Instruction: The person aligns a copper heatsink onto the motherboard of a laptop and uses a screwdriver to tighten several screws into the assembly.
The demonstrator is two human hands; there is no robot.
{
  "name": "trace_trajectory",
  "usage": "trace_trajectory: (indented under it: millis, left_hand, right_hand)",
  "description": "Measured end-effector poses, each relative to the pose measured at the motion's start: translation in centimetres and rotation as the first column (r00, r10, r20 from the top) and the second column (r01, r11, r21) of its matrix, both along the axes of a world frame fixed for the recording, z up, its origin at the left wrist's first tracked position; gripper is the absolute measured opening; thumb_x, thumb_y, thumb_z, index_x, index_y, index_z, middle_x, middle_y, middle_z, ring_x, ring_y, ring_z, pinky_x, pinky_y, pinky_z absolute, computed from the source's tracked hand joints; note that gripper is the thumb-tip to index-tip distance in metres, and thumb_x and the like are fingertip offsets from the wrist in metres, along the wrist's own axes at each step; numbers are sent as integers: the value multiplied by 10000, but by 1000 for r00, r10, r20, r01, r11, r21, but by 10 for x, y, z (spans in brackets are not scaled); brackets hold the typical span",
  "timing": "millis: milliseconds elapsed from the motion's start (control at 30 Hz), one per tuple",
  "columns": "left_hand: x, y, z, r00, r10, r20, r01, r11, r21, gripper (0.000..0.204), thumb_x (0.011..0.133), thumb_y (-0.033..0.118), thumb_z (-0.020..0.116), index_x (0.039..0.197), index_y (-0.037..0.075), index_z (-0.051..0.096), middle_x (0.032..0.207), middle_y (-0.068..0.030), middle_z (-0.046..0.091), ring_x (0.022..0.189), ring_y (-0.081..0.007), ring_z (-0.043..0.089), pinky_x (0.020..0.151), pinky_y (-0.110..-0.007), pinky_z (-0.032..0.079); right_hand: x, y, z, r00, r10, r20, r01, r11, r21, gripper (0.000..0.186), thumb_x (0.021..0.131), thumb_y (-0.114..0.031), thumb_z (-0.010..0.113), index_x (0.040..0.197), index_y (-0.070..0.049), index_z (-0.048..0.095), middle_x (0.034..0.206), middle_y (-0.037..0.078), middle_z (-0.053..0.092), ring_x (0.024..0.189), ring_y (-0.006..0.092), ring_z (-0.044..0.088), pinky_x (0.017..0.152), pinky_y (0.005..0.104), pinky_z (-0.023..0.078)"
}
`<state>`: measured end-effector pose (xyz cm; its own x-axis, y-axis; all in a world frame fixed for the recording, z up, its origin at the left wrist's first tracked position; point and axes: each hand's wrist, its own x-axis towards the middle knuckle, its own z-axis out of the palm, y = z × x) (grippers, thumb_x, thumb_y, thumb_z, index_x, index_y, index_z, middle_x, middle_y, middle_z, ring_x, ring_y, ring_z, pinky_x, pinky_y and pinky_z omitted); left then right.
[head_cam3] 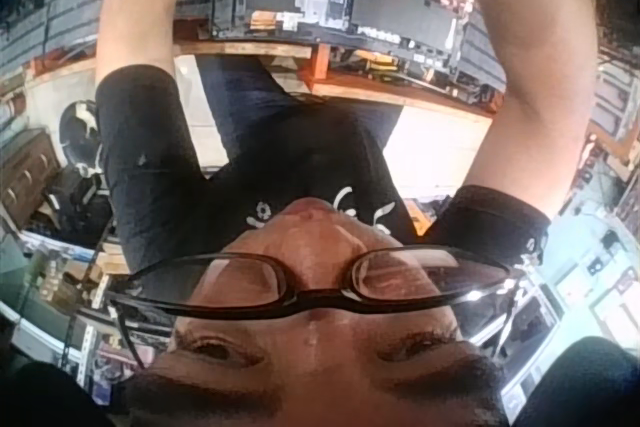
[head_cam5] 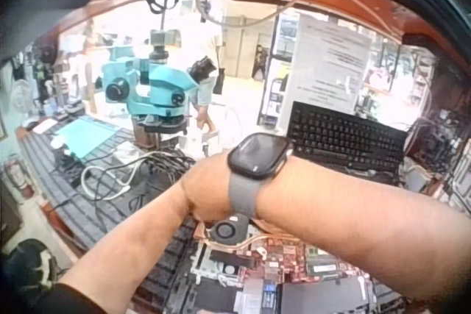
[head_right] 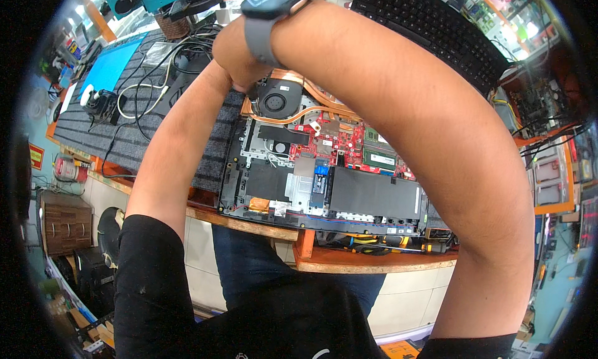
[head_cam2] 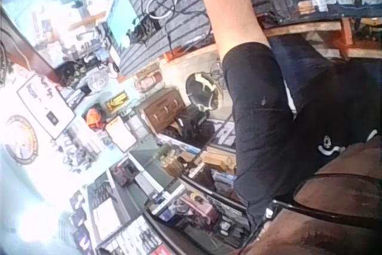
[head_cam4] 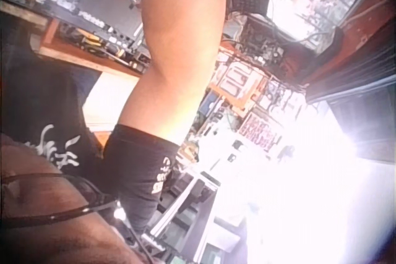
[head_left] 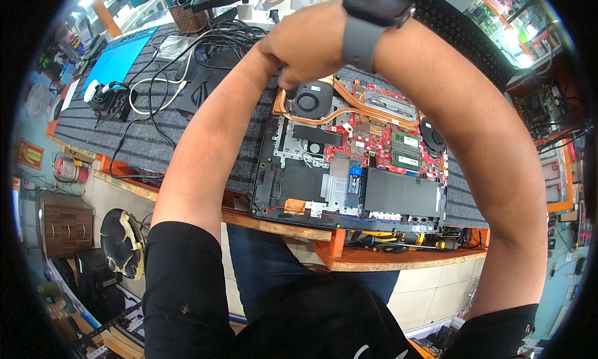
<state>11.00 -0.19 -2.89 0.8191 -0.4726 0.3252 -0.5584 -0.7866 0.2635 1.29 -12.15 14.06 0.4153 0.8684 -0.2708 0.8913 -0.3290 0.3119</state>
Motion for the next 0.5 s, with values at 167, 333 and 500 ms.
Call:
trace_trajectory:
  millis: [167,333,500]
  left_hand:
    - [6,-5,-3,1000,-7,-18,6,1000,-20,293,833,112,723,1110,25,677,1014,-149,719,918,-256,691,807,-353,531]
    - [9,1,4,999,12,-34,-14,999,-53,302,832,99,722,1120,26,671,1022,-141,719,930,-245,688,814,-345,528]
    - [-1,10,12,990,48,-131,-79,967,-244,311,830,86,721,1130,26,664,1030,-133,718,941,-234,684,822,-338,525]
  right_hand:
    - [5,-2,-4,998,48,-43,-50,997,-60,336,808,-271,751,1081,-77,729,1050,129,731,964,313,703,855,454,540]
    - [2,2,3,993,112,-44,-114,992,-60,330,852,-315,738,1076,-74,712,979,149,729,959,345,704,830,434,552]
    - [-5,-2,1,997,-67,47,67,998,-18,344,866,-325,728,1104,-78,713,987,152,732,951,337,710,826,427,558]
